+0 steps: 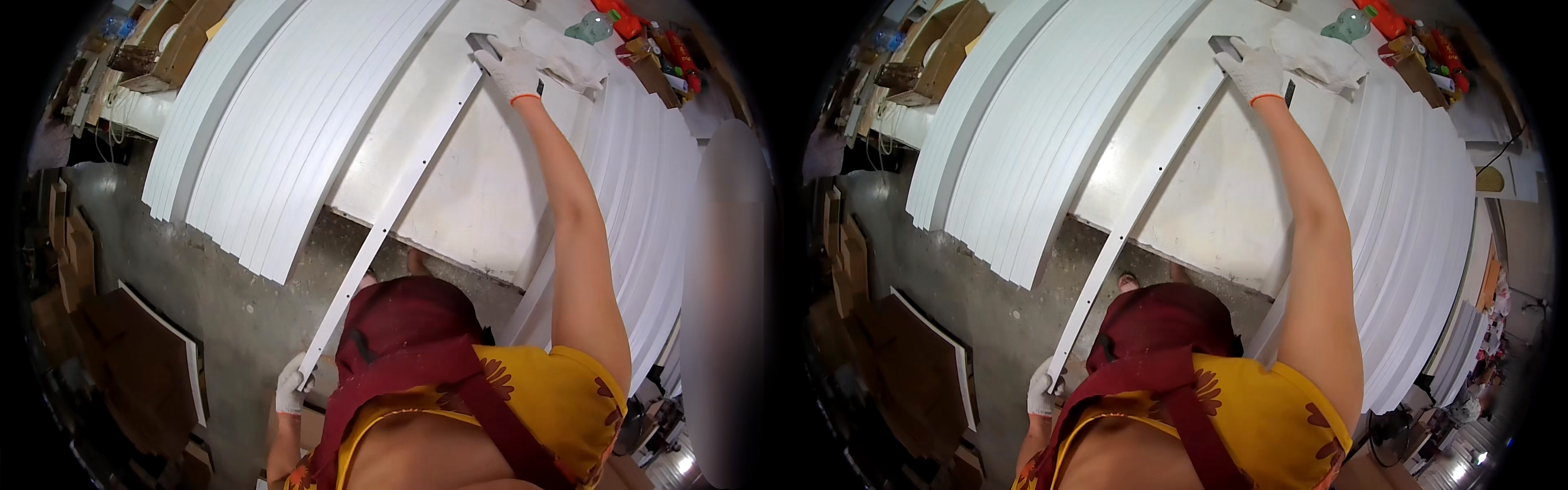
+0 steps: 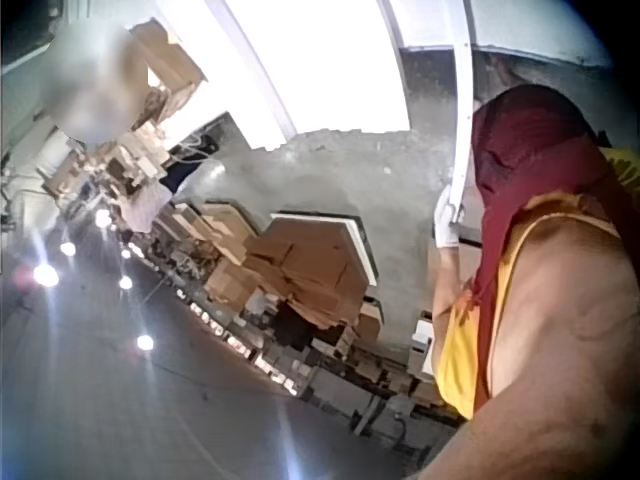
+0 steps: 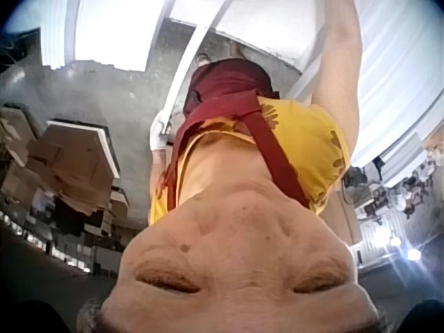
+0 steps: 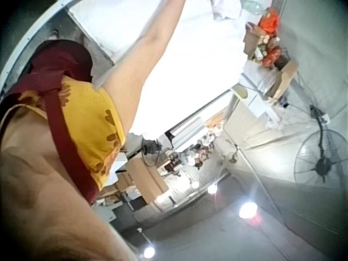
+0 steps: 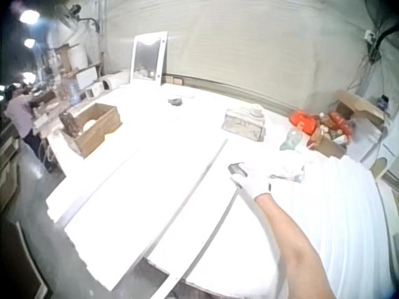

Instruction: The person sands the edges of a white plastic molding strip using a sanding block.

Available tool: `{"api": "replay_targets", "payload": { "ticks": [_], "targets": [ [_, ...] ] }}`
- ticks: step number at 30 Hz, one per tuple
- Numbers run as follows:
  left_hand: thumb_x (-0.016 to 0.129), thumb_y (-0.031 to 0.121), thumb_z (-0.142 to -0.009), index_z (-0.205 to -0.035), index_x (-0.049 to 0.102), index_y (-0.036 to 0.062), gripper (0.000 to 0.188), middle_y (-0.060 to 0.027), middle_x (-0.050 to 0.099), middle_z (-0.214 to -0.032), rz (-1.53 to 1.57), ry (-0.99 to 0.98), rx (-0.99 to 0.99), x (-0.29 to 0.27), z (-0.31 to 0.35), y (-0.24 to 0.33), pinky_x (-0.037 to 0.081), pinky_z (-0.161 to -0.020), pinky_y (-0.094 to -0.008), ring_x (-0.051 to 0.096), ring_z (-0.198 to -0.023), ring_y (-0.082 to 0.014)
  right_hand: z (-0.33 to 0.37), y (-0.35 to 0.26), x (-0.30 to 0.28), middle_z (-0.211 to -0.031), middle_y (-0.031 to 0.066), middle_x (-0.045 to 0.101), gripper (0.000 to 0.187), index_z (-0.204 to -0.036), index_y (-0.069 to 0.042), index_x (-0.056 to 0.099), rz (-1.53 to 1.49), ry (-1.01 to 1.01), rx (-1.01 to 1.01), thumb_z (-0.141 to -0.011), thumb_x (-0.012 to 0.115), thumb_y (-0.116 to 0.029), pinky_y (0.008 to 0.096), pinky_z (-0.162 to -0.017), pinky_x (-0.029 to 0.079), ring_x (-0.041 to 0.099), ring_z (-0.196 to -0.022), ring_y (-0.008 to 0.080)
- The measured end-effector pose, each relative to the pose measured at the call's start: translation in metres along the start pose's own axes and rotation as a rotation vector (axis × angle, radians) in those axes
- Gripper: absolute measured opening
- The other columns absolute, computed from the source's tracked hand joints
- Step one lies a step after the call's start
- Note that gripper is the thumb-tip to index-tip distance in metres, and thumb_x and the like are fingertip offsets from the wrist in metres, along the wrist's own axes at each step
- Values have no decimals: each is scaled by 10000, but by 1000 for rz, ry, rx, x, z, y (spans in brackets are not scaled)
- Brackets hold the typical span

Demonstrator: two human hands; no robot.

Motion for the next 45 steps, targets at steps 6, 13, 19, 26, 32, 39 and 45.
{"api": "replay_targets", "payload": {
  "ticks": [6, 13, 19, 26, 32, 39, 45],
  "targets": [
    [559, 449, -971, -1298, 543, -39, 587, -215, 673, -966, 379, 82, -212, -43, -4, -52, 442, -462, -279, 649, -677, -236, 76, -87, -21, -1093, 204, 657, 562, -1304, -184, 650, -66, 85, -183, -875, 590, -540, 466, -871, 498, 639, -989, 364],
    [511, 339, -1012, -1247, 586, 9, 412, -146, 692, -1084, 746, 231, -407, -8, -5, -74, 606, -720, -396, 697, -876, -312, 285, -275, -79, -888, 174, 594, 305, -983, -139, 621, -566, -310, -854, -763, 701, -333, 476, -596, 508, 628, -750, 353],
    [486, 357, -1023, -1210, 619, 17, 409, -142, 706, -1057, 682, 296, -389, 0, 4, -71, 604, -711, -382, 707, -876, -275, 133, -195, -42, -1026, 176, 655, 389, -1181, -150, 655, -117, -231, -521, -917, 566, -422, 450, -693, 545, 660, -823, 333],
    [455, 351, -1029, -1232, 610, -7, 440, -146, 706, -1065, 605, 108, -376, 2, -2, -58, 606, -659, -408, 705, -864, -301, -19, -48, 6, -1127, 221, 664, 544, -1277, -262, 672, 162, -137, -15, -819, 598, -547, 471, -920, 503, 617, -1072, 400],
    [482, 377, -1020, -1272, 597, 1, 468, -150, 705, -1112, 729, 297, -396, -14, 10, -80, 581, -623, -383, 700, -864, -302, 74, -142, -35, -1010, 225, 667, 583, -1281, -216, 689, 133, -221, -400, -809, 644, -556, 461, -868, 506, 631, -989, 374],
    [560, 491, -959, -1172, 633, -57, 593, -171, 691, -802, 228, 76, -131, -7, -12, -30, 347, -388, -233, 620, -551, -154, 68, -113, -36, -1085, 217, 667, 565, -1295, -181, 666, 81, -163, -105, -825, 614, -489, 468, -883, 504, 628, -936, 384],
    [569, 430, -974, -1237, 605, -50, 549, -183, 694, -961, 387, 62, -147, -8, -26, -45, 484, -470, -270, 668, -661, -232, 305, -314, -74, -971, 110, 630, 379, -1124, -203, 647, -377, -351, -791, -775, 684, -348, 428, -692, 528, 645, -821, 297]
  ]
}}
Point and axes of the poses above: each hand's wrist, its own z-axis away from the middle knuckle, its own x-axis out of the palm, y = z × x, the point moved 6 cm from there along -z, towards the middle knuckle
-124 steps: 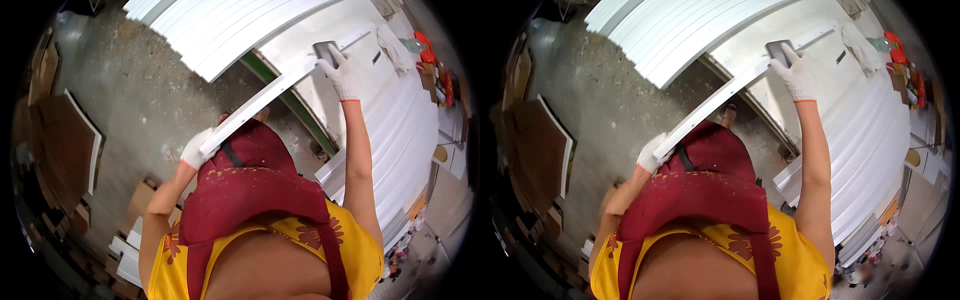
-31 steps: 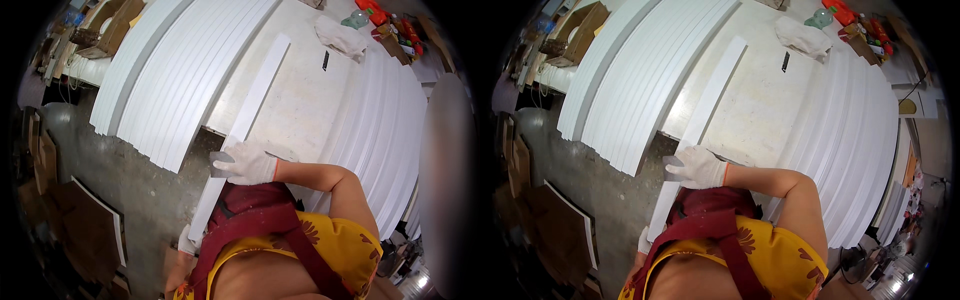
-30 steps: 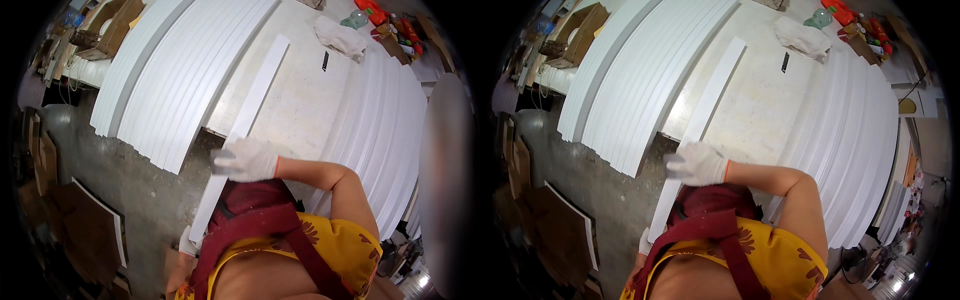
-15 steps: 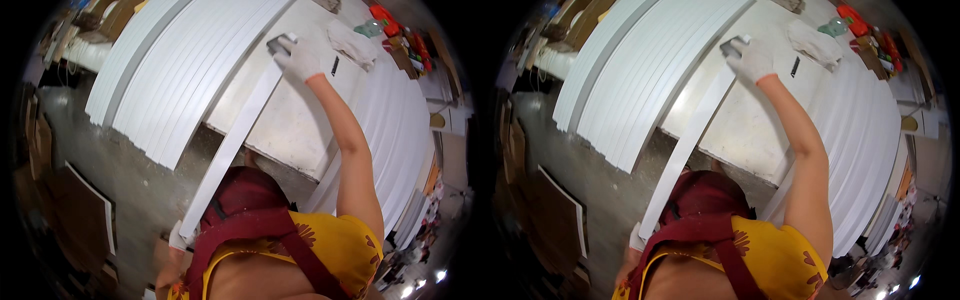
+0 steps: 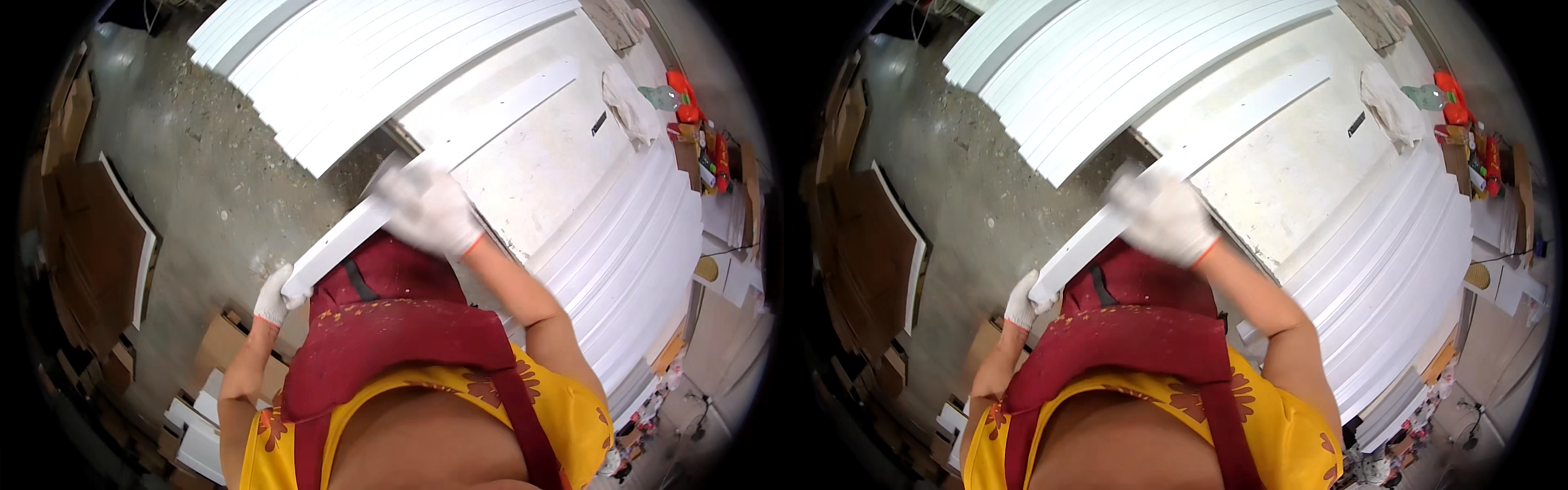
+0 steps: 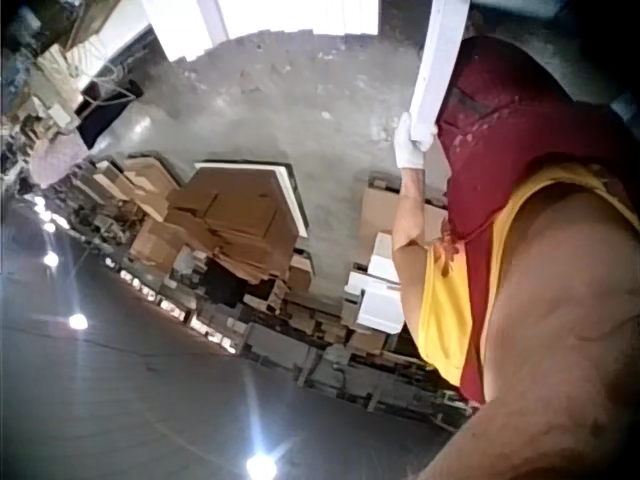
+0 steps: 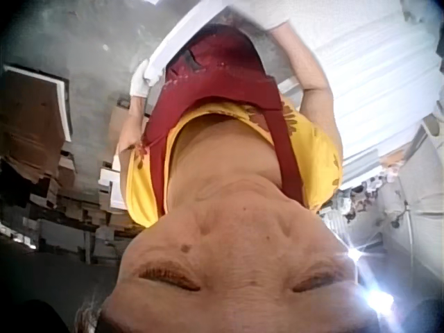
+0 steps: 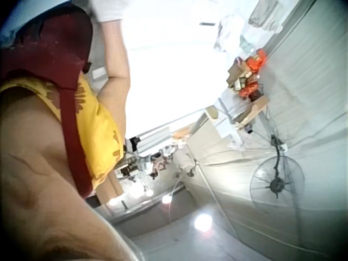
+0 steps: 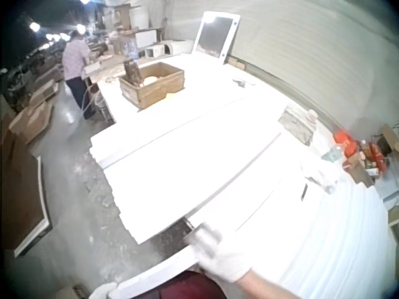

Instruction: The person sands the edges of a white plastic molding strip using a sanding block.

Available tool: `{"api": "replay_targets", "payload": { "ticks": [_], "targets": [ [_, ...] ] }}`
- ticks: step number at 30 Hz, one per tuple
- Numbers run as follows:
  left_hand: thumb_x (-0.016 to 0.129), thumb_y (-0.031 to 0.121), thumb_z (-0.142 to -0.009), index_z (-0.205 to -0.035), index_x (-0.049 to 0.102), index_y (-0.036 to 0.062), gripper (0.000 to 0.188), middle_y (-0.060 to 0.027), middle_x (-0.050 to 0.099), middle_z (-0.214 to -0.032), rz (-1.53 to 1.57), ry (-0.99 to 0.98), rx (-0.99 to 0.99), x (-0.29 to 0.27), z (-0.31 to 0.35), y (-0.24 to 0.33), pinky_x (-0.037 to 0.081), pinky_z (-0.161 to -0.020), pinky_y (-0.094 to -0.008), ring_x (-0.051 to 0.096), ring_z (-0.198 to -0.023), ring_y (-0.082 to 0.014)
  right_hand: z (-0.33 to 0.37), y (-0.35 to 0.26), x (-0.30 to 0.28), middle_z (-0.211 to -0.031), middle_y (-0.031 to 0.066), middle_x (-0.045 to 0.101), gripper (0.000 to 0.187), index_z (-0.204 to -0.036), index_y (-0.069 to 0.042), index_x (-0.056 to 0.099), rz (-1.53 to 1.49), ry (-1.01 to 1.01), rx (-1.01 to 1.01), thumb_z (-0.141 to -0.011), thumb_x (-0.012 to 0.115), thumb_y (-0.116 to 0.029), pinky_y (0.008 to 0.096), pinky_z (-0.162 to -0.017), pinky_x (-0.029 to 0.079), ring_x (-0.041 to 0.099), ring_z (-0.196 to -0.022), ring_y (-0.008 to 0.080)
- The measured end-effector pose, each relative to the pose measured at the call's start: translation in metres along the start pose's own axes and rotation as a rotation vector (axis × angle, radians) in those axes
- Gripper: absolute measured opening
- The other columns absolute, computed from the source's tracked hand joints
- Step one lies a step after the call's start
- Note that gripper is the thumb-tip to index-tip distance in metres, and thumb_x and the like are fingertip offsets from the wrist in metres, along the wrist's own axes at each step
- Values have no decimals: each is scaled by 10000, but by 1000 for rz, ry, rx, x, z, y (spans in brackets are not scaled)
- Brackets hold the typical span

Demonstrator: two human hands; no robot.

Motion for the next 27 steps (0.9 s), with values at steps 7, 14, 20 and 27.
{"api": "replay_targets", "payload": {
  "ticks": [7, 14, 20, 27],
  "targets": [
    [489, 459, -1012, -1338, 541, -55, 611, -202, 685, -907, 91, -390, 15, 22, -5, 7, 354, -372, -258, 556, -540, -179, 14, 37, -11, -1140, 163, 634, 518, -1243, -174, 640, -96, 52, 198, -765, 726, -353, 479, -879, 515, 637, -973, 327],
    [490, 487, -997, -1387, 510, -47, 662, -169, 651, -823, 162, -459, 41, 79, 21, 36, 288, -354, -257, 501, -536, -160, 13, 1, -8, -1087, 176, 625, 617, -1319, -201, 617, 138, 102, 124, -764, 766, -427, 421, -771, 527, 630, -939, 295],
    [449, 390, -1008, -1365, 570, 20, 528, -87, 632, -827, 15, -387, 91, 78, 42, 48, 362, -447, -234, 538, -607, -121, -9, -151, 1, -1154, 170, 632, 575, -1286, -228, 662, -201, -31, -268, -759, 785, -425, 455, -848, 523, 618, -996, 336],
    [398, 421, -1015, -1408, 550, 45, 564, -83, 624, -803, 56, -451, 165, 99, 58, 72, 327, -449, -236, 479, -556, -117, -9, -68, -39, -1159, 230, 599, 557, -1283, -96, 672, 67, -57, 81, -788, 777, -328, 462, -890, 491, 588, -1003, 357]
  ]
}}
Point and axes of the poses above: each hand's wrist, its own z-axis away from the middle knuckle, its own x-axis out of the palm, y = z × x, the point moved 6 cm from there along -z, towards the middle knuckle
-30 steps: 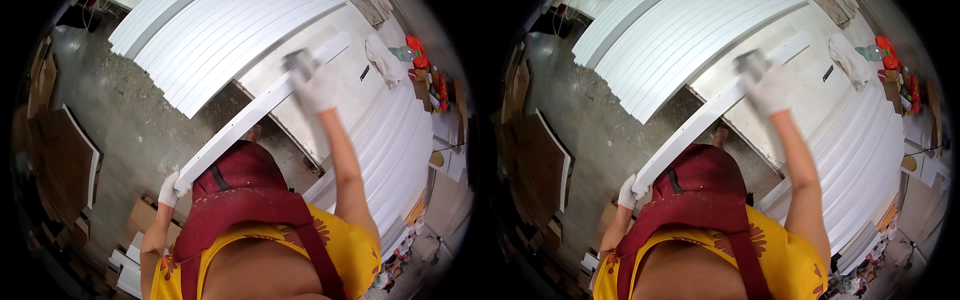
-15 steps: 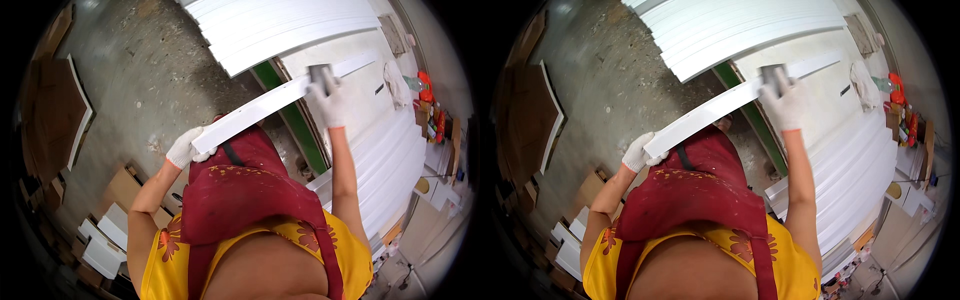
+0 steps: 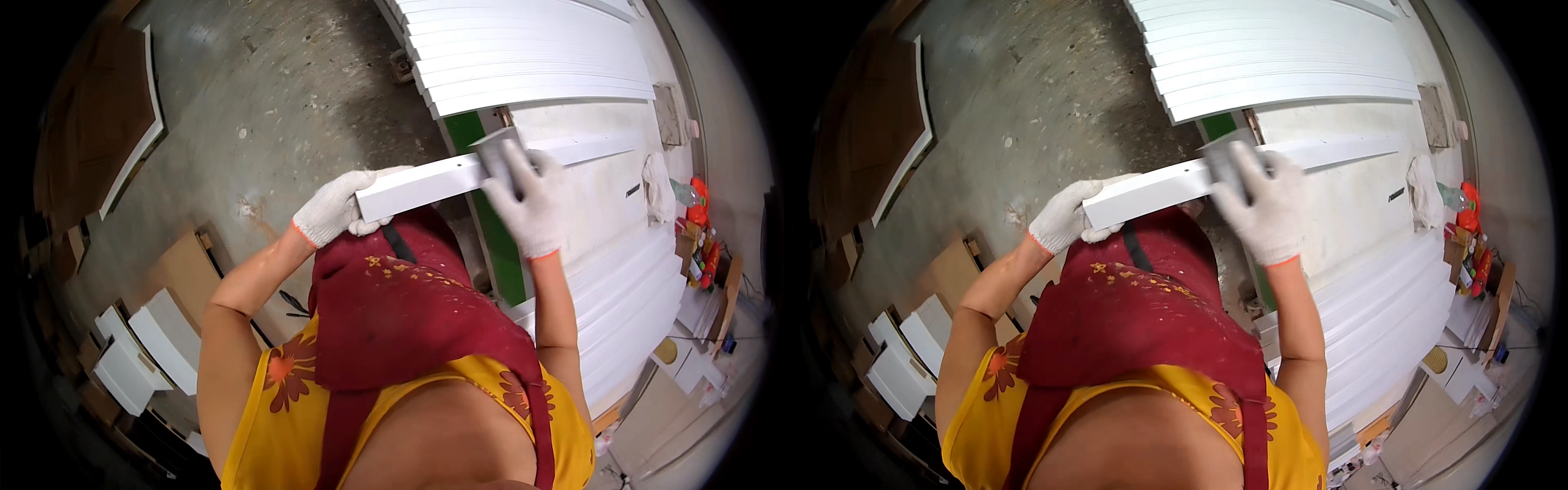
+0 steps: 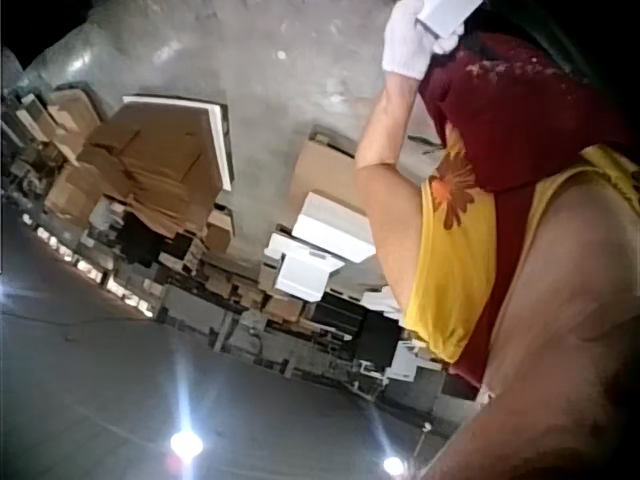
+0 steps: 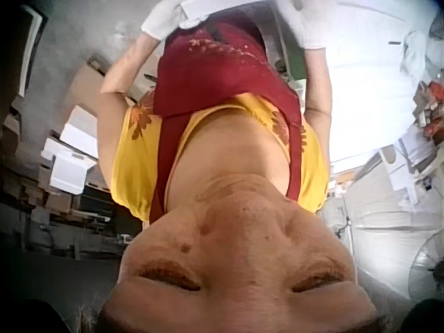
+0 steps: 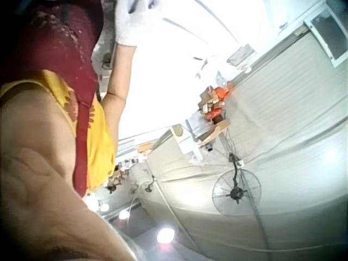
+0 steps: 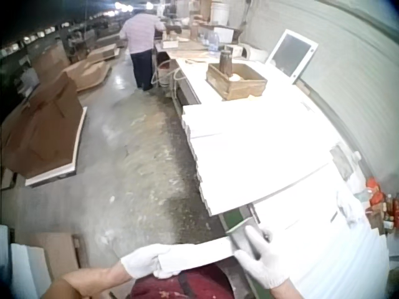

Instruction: The person sands the edges of a white plastic molding strip using a sanding block.

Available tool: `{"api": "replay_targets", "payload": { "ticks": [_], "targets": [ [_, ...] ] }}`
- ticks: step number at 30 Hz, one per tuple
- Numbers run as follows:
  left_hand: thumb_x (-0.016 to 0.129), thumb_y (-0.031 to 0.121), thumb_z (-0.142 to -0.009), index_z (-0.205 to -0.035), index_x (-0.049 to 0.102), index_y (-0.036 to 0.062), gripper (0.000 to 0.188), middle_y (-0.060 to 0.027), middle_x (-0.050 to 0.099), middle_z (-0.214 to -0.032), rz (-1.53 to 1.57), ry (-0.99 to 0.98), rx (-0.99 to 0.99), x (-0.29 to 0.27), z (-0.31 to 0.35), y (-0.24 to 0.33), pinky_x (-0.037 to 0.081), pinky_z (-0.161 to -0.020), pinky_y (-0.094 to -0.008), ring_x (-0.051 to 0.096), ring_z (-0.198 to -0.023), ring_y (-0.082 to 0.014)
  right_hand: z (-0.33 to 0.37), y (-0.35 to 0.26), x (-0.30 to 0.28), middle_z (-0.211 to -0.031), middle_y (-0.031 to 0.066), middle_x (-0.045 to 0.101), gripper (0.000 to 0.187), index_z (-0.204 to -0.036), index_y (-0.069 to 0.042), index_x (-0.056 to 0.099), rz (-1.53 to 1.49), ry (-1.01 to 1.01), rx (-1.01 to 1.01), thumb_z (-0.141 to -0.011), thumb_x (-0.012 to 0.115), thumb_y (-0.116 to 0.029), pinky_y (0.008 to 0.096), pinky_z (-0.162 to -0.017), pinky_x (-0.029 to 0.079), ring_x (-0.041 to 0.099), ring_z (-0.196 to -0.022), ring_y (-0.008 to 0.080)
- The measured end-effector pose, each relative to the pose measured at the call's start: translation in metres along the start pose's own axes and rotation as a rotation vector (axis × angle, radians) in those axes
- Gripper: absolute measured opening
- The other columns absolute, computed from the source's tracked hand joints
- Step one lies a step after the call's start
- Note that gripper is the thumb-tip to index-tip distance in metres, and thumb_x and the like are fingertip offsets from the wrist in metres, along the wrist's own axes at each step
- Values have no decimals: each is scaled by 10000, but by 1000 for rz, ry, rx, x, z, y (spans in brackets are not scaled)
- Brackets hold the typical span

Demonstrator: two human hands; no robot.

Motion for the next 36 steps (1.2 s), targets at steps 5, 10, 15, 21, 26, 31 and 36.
{"api": "replay_targets", "payload": {
  "ticks": [5, 10, 15, 21, 26, 31, 36],
  "targets": [
    [436, 328, -1039, -1256, 592, 34, 397, -107, 680, -961, -377, 166, 323, -41, 5, -13, 513, -547, -276, 662, -796, -179, -11, -130, 29, -1106, 168, 604, 506, -1234, -202, 678, -250, 89, -404, -787, 758, -424, 426, -786, 504, 614, -884, 314],
    [428, 371, -1037, -1215, 618, 57, 409, -38, 654, -927, 145, 27, 29, -5, 7, -1, 420, -483, -249, 574, -659, -129, -5, -85, 26, -1153, 182, 593, 561, -1264, -180, 679, -116, -19, -287, -757, 790, -391, 455, -829, 480, 592, -982, 331],
    [456, 296, -1026, -1288, 600, 32, 399, -94, 668, -1051, 148, -193, 76, -23, -3, -11, 466, -546, -264, 607, -765, -134, -6, -110, 26, -1165, 178, 584, 604, -1307, -197, 648, -139, 31, -398, -749, 789, -381, 431, -804, 481, 587, -924, 325],
    [473, 404, -1026, -1201, 633, 94, 389, -27, 666, -934, -180, 101, 68, -28, 12, -11, 451, -535, -244, 604, -723, -112, -8, -122, 32, -1146, 155, 592, 549, -1279, -216, 669, -176, 32, -460, -759, 779, -354, 415, -792, 488, 586, -912, 316],
    [375, 369, -1044, -1446, 513, 49, 532, -82, 659, -955, 240, -114, 58, -7, -2, -4, 394, -466, -235, 599, -703, -162, 3, -20, 9, -1140, 197, 603, 558, -1267, -134, 687, 32, 72, -112, -759, 800, -335, 448, -859, 486, 581, -966, 347],
    [375, 353, -1045, -1374, 528, -5, 509, -122, 658, -927, 396, -114, 49, -16, -9, -13, 419, -419, -267, 614, -714, -178, -6, -101, 36, -1139, 173, 604, 565, -1268, -168, 682, -163, 21, -368, -741, 804, -330, 437, -842, 500, 595, -945, 329],
    [439, 299, -1051, -1319, 554, 31, 396, -106, 645, -1165, -330, -6, 291, -33, -2, -10, 550, -763, -312, 642, -981, -200, -17, -125, 40, -1123, 159, 603, 551, -1237, -189, 698, -233, -66, -442, -713, 806, -324, 430, -818, 505, 599, -904, 323]
  ]
}}
Point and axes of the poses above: each hand's wrist, its own z-axis away from the middle knuckle, its own x-axis out of the palm, y = z × x, the point moved 6 cm from there along -z, towards the middle knuckle
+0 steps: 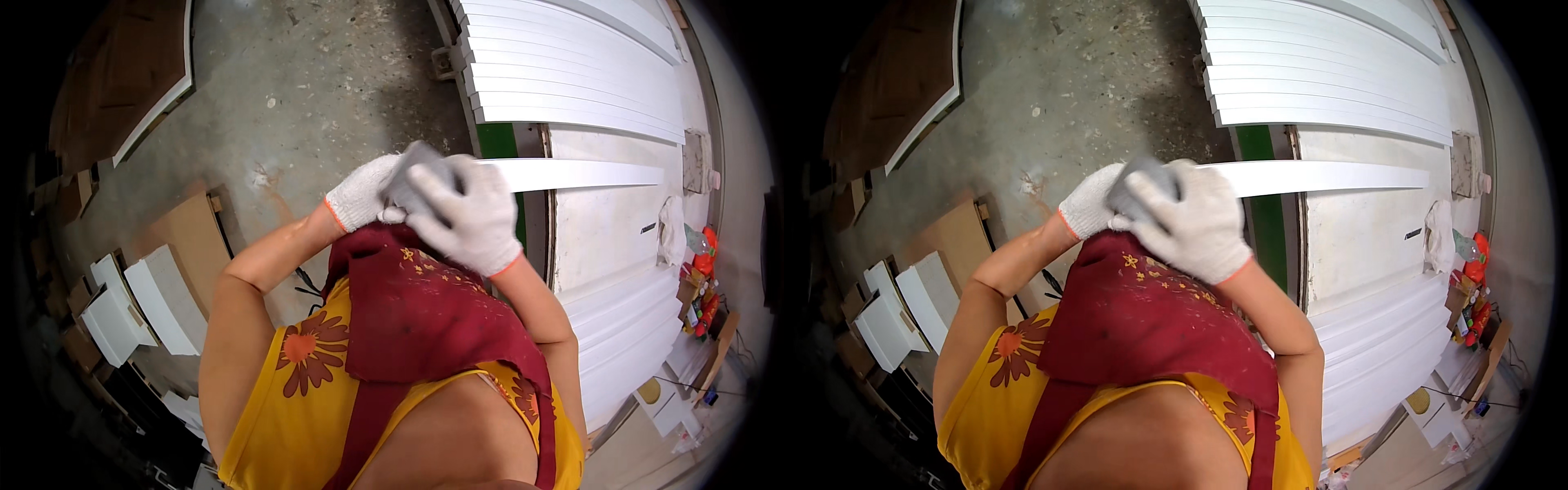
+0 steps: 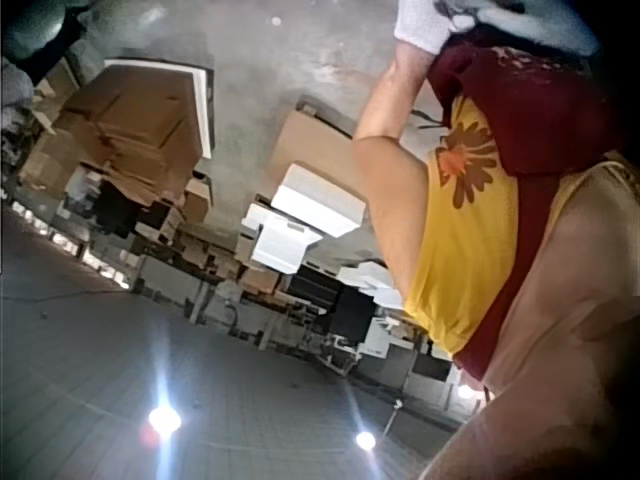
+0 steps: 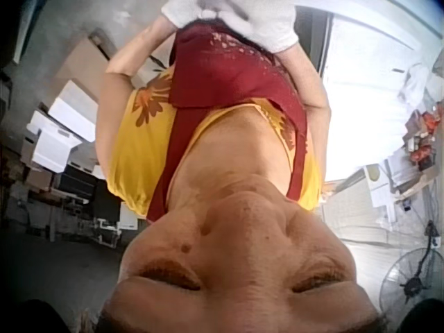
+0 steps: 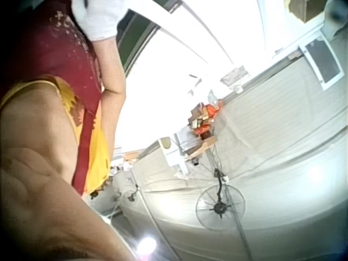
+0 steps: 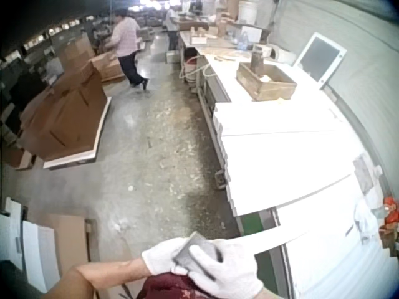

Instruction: The person sands the edges of a white plastic molding strip using a sanding block.

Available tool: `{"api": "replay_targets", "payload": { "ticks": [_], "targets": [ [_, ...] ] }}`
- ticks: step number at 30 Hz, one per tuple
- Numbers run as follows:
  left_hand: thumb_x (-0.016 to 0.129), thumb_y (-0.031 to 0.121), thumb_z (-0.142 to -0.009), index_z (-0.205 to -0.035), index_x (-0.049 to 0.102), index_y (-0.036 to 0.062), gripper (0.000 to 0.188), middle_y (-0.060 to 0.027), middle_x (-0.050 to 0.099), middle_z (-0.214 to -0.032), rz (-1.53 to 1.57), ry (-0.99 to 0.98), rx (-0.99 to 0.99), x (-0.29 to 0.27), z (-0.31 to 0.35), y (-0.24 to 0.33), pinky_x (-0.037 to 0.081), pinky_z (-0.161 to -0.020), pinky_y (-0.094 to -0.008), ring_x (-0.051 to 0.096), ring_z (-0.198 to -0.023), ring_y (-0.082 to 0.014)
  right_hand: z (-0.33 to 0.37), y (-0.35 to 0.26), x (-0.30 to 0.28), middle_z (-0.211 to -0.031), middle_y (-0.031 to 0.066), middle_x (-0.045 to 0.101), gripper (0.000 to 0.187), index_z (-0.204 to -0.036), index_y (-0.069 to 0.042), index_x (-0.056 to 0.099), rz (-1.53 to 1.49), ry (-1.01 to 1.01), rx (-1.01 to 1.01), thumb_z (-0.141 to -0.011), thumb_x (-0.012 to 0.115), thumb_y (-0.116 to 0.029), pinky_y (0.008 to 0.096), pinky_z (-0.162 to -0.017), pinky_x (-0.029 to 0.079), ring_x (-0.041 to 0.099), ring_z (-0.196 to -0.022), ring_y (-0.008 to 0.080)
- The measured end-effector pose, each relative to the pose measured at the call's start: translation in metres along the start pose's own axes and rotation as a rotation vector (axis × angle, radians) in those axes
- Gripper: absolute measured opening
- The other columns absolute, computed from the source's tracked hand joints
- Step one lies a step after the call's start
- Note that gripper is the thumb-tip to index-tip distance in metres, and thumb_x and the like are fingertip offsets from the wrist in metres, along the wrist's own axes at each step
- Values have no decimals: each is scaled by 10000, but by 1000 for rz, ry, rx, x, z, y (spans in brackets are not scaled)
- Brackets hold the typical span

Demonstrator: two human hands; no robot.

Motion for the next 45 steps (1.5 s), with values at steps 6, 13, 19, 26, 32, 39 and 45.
{"api": "replay_targets", "payload": {
  "ticks": [6, 13, 19, 26, 32, 39, 45],
  "targets": [
    [453, 315, -1044, -1304, 556, 44, 389, -114, 656, -1076, 893, -311, -115, 14, -11, -10, 502, -530, -277, 646, -839, -195, -2, 7, -8, -1065, 194, 593, 506, -1233, -167, 674, 57, 117, -10, -770, 773, -347, 437, -750, 495, 596, -845, 317],
    [411, 266, -1044, -1404, 518, 26, 445, -89, 663, -1153, 756, 119, -213, 24, -5, 0, 541, -938, -334, 637, -1066, -210, 18, -11, 1, -1131, 170, 573, 608, -1299, -216, 639, 24, -112, -47, -731, 792, -371, 432, -730, 471, 575, -839, 312],
    [415, 272, -1054, -1332, 555, 12, 406, -83, 668, -1123, 179, -118, 85, -8, -11, -21, 562, -872, -324, 649, -987, -188, 5, -1, 5, -1121, 156, 589, 602, -1261, -195, 666, 42, 22, 41, -701, 825, -347, 435, -761, 483, 596, -869, 324],
    [463, 284, -1029, -1391, 523, 23, 450, -108, 671, -1154, 511, -168, -129, -1, 1, -25, 556, -692, -297, 657, -898, -216, 19, 9, 13, -1148, 179, 631, 599, -1291, -247, 642, -163, -9, 49, -717, 800, -314, 449, -769, 522, 640, -881, 341],
    [460, 364, -1009, -1431, 476, 7, 553, -151, 670, -1041, 712, 160, -459, 6, 10, -56, 484, -515, -261, 635, -726, -235, 145, 260, -73, -1043, 252, 622, 653, -1432, -202, 567, 409, 152, 953, -855, 622, -503, 468, -850, 512, 622, -940, 363],
    [424, 380, -1036, -1446, 458, 4, 557, -209, 678, -1151, 552, 241, -485, -32, 8, -82, 572, -641, -329, 686, -845, -305, 93, 159, -2, -942, 143, 658, 323, -1098, -199, 669, 308, 58, 541, -827, 665, -376, 491, -649, 526, 644, -721, 349],
    [460, 366, -1030, -1377, 481, -46, 538, -281, 670, -1129, 621, 275, -458, -57, 39, -92, 537, -542, -343, 701, -837, -347, 105, 155, -16, -917, 162, 595, 407, -1140, -209, 634, 145, 225, 428, -817, 681, -451, 497, -650, 492, 619, -752, 322]
  ]
}}
Point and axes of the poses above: each hand's wrist, its own z-axis away from the middle knuckle, its own x-axis out of the palm, y = z × x, the point moved 6 cm from there along -z, towards the middle knuckle
